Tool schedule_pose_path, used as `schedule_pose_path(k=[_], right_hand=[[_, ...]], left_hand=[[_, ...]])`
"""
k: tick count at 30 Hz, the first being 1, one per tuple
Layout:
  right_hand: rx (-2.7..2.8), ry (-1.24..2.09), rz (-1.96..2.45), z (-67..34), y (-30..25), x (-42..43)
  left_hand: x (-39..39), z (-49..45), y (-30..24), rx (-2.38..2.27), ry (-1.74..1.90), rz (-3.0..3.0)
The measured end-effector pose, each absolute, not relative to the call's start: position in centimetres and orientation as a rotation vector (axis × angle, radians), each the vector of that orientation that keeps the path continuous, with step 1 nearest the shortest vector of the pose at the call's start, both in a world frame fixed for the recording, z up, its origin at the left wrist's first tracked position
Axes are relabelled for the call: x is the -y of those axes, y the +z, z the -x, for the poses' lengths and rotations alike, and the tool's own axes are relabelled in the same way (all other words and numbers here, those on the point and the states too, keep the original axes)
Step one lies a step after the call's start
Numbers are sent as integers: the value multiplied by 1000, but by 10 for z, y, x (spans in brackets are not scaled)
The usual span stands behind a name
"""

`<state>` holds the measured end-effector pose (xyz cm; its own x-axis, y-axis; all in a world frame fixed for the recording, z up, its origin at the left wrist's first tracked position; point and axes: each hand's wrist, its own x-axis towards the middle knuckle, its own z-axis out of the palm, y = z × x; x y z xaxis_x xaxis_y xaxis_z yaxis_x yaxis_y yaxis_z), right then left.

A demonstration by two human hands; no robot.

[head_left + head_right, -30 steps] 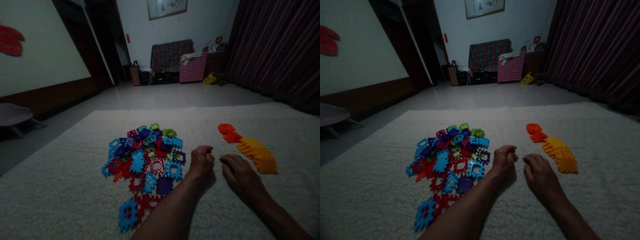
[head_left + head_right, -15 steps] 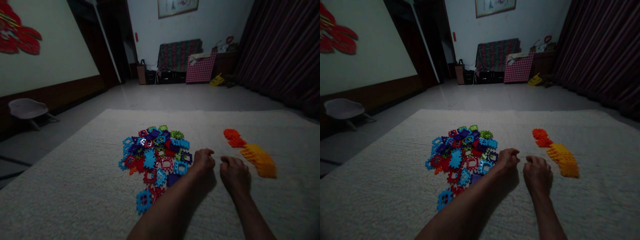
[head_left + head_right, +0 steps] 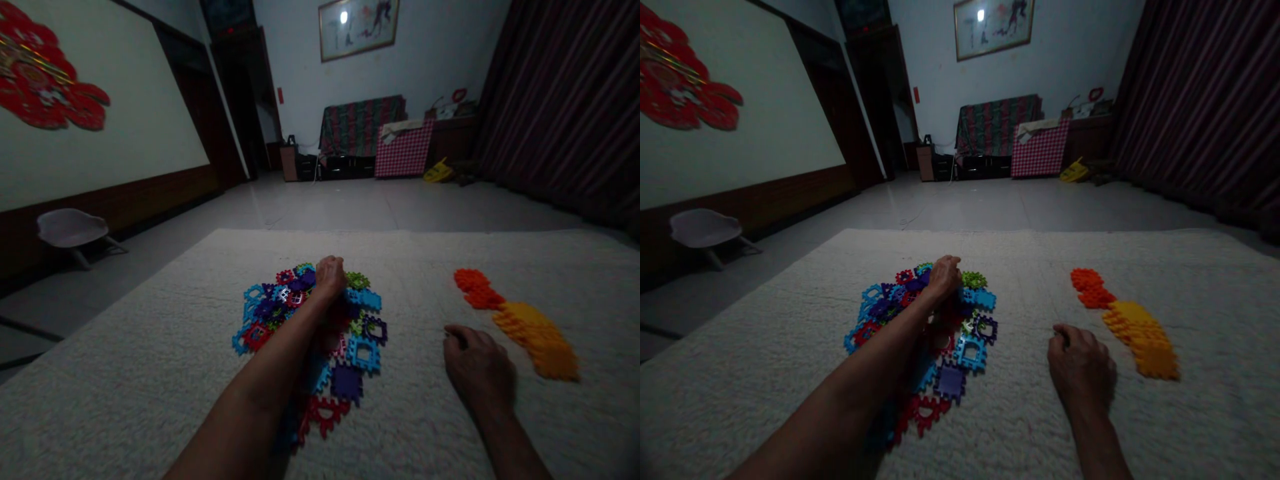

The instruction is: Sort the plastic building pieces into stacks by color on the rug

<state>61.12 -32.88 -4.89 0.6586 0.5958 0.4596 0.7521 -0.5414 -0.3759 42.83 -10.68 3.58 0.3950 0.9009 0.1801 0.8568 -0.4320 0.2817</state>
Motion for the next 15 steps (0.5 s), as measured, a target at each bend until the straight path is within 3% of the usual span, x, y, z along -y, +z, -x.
schedule_pose_path(k=[6,15], right_hand=[[1091,-295,2108,-609,-48,320],[1043,-195,2080,-605,-46,318]], left_hand=[[65,-443,29,-1825,361,-2321],[71,-436,29,-1816,332,-2416]])
